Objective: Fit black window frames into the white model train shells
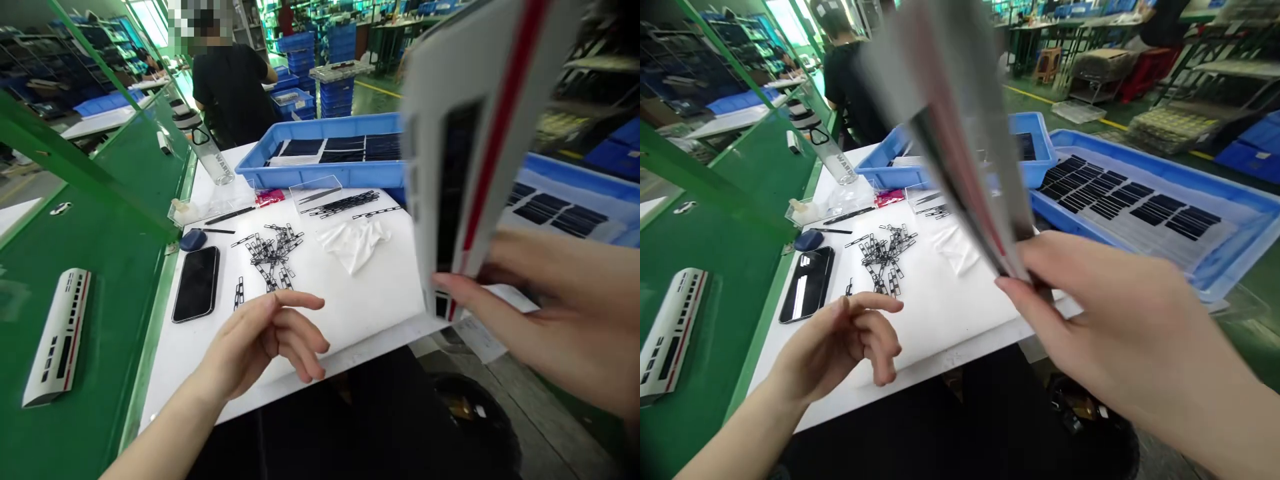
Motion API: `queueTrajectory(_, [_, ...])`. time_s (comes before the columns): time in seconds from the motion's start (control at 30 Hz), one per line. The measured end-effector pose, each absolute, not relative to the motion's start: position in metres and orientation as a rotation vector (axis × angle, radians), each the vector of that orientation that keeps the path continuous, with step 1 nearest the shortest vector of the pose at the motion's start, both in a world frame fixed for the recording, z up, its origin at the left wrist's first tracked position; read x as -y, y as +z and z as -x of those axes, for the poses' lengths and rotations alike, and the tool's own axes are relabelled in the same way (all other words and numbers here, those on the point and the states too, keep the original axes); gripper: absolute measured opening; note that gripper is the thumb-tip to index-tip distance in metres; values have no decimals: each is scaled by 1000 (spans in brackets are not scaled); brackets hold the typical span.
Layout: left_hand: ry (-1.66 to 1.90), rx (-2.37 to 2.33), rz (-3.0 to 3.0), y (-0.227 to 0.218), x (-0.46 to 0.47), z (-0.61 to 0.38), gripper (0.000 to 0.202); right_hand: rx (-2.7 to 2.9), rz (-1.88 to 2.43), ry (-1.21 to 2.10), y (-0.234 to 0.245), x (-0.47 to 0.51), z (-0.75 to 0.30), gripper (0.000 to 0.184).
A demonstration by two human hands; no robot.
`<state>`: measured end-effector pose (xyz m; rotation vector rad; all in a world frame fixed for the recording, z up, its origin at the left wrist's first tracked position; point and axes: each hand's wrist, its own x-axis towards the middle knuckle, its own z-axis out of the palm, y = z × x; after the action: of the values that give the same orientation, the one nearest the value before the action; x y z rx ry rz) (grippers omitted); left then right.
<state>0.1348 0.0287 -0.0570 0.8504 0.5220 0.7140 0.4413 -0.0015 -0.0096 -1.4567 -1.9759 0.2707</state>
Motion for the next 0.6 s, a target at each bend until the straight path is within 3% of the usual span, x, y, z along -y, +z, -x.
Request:
queueTrajectory(0.17, [494, -525, -681, -80, -48, -115, 84, 2531, 839, -299, -52, -35, -409, 29])
queueTrajectory(0.27, [411, -710, -642, -89, -49, -114, 102, 2565, 769, -332, -89, -46, -396, 28])
queueTrajectory(0.33, [423, -824, -685, -92, -46, -116, 90, 2598, 776, -288, -101, -42, -398, 27])
queueTrajectory(0.43, [488, -899, -734, -92, -43, -118, 55, 2674, 784, -164, -89, -27, -411, 26])
queueTrajectory(0.6, [517, -900, -924, -94, -41, -115, 51, 2590, 863, 192, -30, -43, -400, 20])
